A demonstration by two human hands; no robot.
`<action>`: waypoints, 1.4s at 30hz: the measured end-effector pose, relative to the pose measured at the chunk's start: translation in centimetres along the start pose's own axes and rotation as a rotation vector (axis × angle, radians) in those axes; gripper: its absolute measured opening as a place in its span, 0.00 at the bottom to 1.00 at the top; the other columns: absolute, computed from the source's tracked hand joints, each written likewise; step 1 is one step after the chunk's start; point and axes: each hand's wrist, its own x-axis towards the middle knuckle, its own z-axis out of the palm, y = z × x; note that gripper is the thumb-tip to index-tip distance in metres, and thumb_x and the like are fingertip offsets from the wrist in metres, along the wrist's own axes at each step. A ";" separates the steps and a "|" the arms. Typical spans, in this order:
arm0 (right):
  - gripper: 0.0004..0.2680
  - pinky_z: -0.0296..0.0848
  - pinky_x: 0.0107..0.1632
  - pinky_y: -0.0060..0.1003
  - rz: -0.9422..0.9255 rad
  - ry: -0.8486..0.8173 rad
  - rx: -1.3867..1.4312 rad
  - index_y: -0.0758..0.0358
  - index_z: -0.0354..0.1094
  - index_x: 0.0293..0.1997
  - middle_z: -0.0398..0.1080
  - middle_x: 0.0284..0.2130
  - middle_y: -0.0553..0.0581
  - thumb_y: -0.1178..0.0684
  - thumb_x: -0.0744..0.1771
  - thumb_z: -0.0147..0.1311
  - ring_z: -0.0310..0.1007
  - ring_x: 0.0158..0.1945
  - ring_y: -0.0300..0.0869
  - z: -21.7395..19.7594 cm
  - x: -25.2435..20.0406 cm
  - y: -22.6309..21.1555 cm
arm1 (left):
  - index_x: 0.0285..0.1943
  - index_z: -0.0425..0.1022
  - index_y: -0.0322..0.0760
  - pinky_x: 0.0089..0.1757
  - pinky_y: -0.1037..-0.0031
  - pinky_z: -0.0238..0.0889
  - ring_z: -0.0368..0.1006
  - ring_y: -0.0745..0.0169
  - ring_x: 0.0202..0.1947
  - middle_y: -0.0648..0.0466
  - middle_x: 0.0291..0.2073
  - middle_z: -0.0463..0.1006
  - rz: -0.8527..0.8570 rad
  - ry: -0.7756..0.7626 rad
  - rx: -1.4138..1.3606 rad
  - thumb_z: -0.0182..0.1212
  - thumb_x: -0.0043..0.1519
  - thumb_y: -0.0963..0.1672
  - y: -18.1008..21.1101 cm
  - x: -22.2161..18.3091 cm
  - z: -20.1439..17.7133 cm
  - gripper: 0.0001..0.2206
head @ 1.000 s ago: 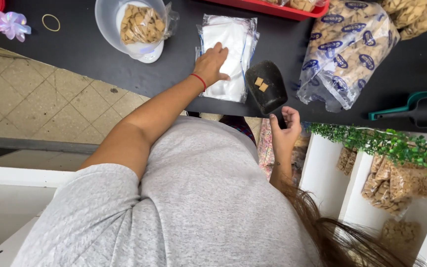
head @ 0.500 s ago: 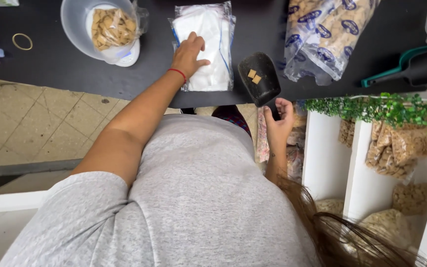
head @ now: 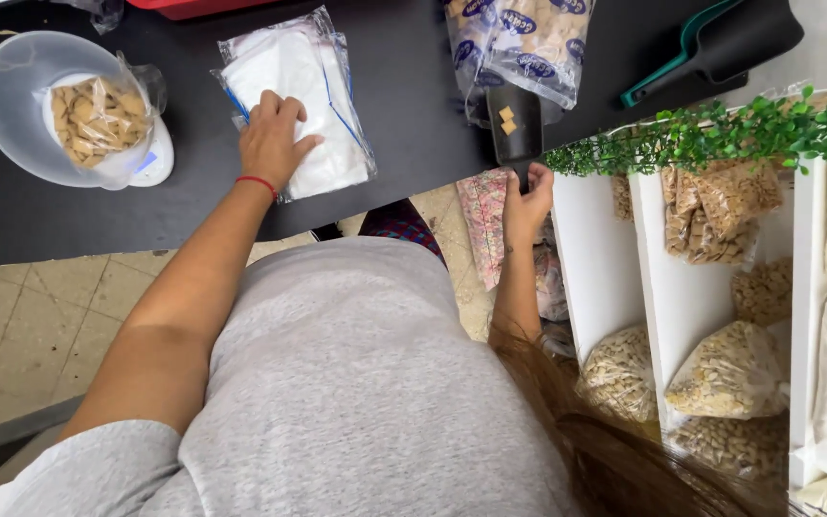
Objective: The person scoops small beige snack pieces from a bulk bag into a black scoop, then pours them into a clear plastic bag. The person repeats this process multiple times, filling several bags and placing them into a red tray. The person also uses a white bowl to temporarily hold some snack pieces.
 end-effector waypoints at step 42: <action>0.11 0.64 0.25 0.24 0.110 -1.157 0.626 0.62 0.68 0.31 0.66 0.17 0.54 0.51 0.72 0.52 0.68 0.20 0.37 11.4 1.9 -20.1 | 0.64 0.69 0.36 0.43 0.72 0.79 0.81 0.59 0.47 0.45 0.56 0.80 -0.510 0.129 -1.712 0.33 0.50 0.72 8.4 -10.5 -9.5 0.50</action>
